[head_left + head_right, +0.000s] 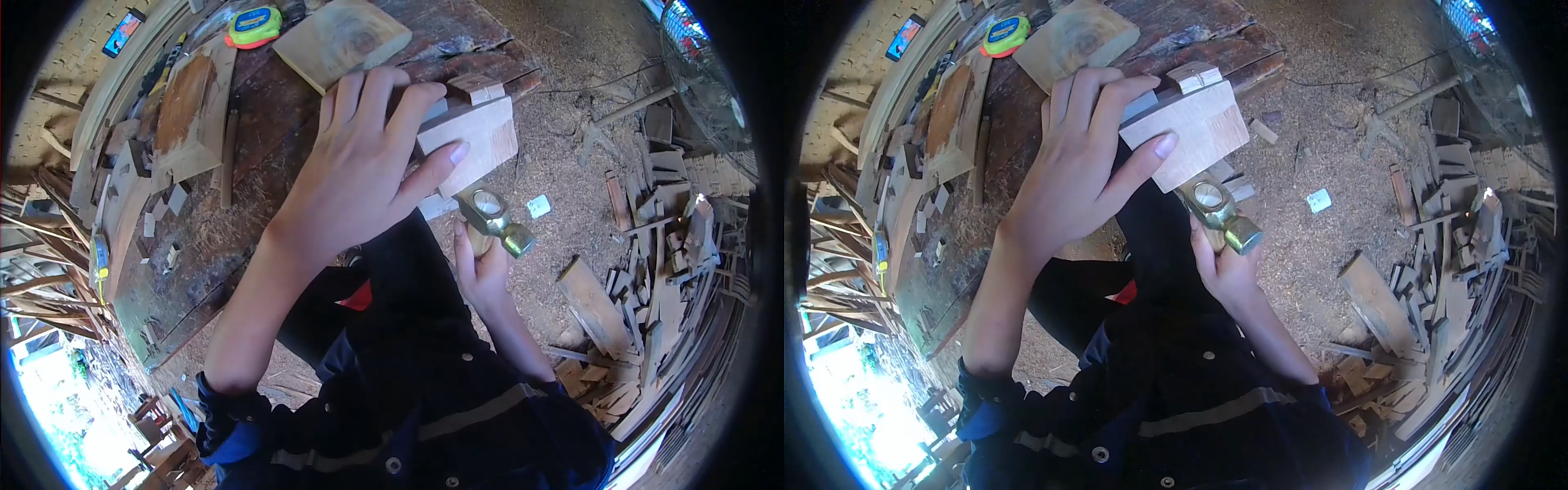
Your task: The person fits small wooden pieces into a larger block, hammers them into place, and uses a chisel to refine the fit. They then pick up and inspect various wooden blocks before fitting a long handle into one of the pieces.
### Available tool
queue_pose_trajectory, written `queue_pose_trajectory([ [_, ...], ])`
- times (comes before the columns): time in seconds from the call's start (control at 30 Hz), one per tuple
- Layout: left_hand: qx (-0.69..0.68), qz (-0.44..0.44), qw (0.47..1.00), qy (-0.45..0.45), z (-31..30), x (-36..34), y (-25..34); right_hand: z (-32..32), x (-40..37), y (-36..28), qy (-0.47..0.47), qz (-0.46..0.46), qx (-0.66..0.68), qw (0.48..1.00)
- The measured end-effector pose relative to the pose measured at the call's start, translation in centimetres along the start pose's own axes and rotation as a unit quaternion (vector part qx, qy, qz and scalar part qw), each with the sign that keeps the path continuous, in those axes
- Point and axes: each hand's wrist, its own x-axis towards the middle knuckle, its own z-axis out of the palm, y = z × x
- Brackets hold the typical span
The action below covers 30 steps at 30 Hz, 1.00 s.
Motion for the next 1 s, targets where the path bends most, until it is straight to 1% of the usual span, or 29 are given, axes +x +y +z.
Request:
queue_pose_trajectory([
  [0.1,-0.036,0.002,0.999,0.024,0.0,0.1,-0.1,-0.1,0.2,-1.3,-0.019,0.069,0.061,0.996],
  [0.2,-0.064,-0.015,0.998,-0.001,-0.3,0.3,0.0,-0.4,0.0,-0.3,-0.026,0.033,0.037,0.998],
  [0.3,-0.067,-0.039,0.997,0.021,0.1,0.7,0.7,-0.4,0.2,-0.3,-0.019,-0.012,0.012,1.0],
  [0.4,-0.124,-0.092,0.987,0.029,0.5,1.3,1.2,-0.2,0.0,0.7,-0.02,0.01,0.024,0.999],
  [0.47,-0.129,-0.083,0.987,0.049,0.3,1.4,2.1,-0.1,-0.7,2.3,-0.014,0.03,0.049,0.998],
  [0.53,-0.139,-0.063,0.986,0.07,-0.3,1.6,3.4,-0.3,-0.4,1.5,-0.002,-0.004,0.05,0.999],
  [0.6,-0.153,-0.036,0.983,0.098,-1.3,2.0,5.0,-1.0,-0.2,0.7,0.007,-0.085,0.017,0.996],
  [0.67,-0.179,0.011,0.979,0.096,-2.5,2.4,6.2,-1.5,-0.1,0.5,0.013,-0.155,-0.023,0.987],
  [0.7,-0.175,0.049,0.977,0.109,-2.9,2.7,6.5,-1.6,-0.1,0.4,-0.007,-0.119,-0.009,0.993],
  [0.8,-0.108,0.069,0.986,0.102,-4.4,2.5,6.2,-1.8,0.2,0.0,-0.064,-0.01,0.036,0.997],
  [0.83,-0.051,0.054,0.99,0.119,-4.2,2.3,5.2,-1.9,0.3,-0.3,-0.084,0.027,0.052,0.995],
  [0.9,-0.005,-0.004,0.991,0.132,-3.4,1.6,3.6,-0.8,1.3,-1.5,-0.003,-0.047,0.005,0.999],
  [0.93,0.018,-0.034,0.99,0.137,-3.0,1.3,2.7,-1.0,1.0,-1.3,-0.007,-0.043,-0.006,0.999],
  [1.0,-0.014,-0.078,0.992,0.102,-2.9,0.9,1.5,-0.9,1.2,-0.5,-0.017,-0.048,-0.025,0.998],
])
